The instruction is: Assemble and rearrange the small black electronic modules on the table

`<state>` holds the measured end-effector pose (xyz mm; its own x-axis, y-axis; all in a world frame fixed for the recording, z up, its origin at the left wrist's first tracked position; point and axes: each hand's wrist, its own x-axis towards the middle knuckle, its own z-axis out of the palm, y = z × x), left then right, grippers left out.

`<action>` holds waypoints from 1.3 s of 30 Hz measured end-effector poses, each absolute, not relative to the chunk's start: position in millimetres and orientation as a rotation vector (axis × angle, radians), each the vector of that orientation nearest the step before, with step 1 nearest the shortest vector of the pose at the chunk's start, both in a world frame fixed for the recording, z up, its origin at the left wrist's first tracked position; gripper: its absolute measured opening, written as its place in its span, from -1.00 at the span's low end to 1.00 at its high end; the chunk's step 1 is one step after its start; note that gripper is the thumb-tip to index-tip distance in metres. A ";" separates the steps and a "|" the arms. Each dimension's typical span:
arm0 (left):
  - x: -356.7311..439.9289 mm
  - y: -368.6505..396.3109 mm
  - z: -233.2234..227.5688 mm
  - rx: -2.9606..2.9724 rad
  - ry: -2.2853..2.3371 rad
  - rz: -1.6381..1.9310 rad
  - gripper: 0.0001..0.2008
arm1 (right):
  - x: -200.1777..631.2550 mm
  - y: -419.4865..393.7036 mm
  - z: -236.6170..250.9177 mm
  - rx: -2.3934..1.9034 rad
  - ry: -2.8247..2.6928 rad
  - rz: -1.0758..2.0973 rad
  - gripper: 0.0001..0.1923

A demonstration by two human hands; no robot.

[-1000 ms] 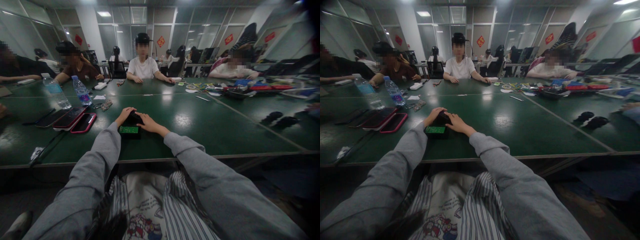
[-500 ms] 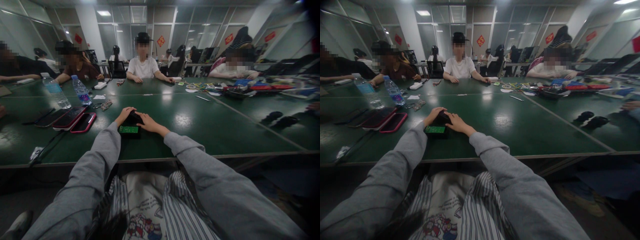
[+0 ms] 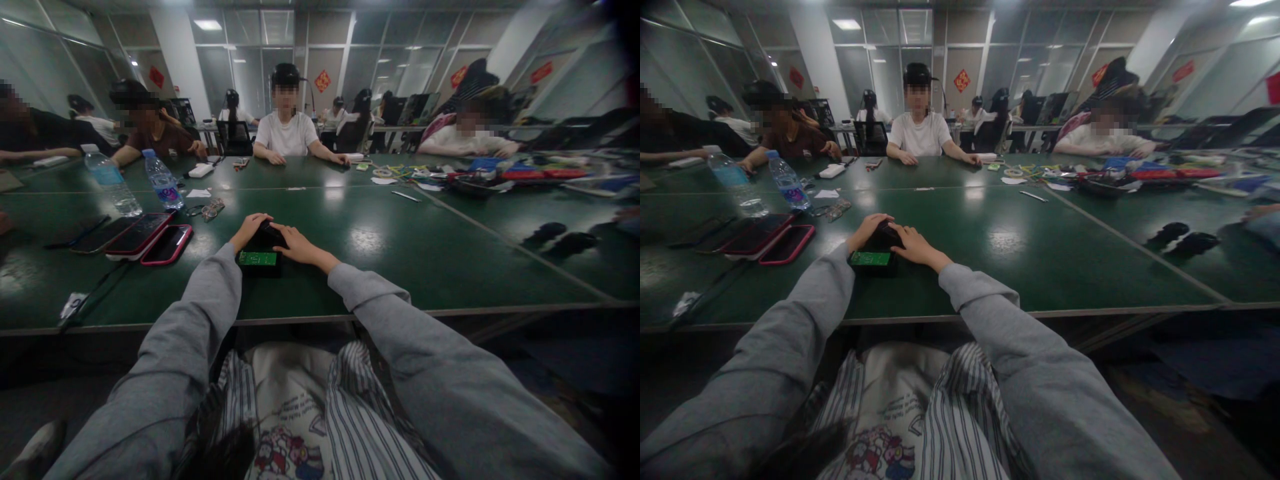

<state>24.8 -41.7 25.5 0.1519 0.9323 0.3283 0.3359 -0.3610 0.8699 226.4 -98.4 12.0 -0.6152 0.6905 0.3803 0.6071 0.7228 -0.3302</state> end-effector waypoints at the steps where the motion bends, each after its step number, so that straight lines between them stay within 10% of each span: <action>1: 24.9 -41.4 25.2 1.789 1.218 1.200 -0.66 | 226.3 -98.2 11.8 -0.987 -2.438 0.232 -0.26; 39: 25.7 -40.9 23.9 1.787 1.201 1.212 -0.65 | 227.5 -98.6 11.7 -0.982 -2.441 0.238 -0.25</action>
<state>25.7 -40.9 23.9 0.1495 0.9319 0.3306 0.3217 -0.3620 0.8749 227.5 -98.6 11.7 -0.6181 0.6881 0.3800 0.6018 0.7253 -0.3344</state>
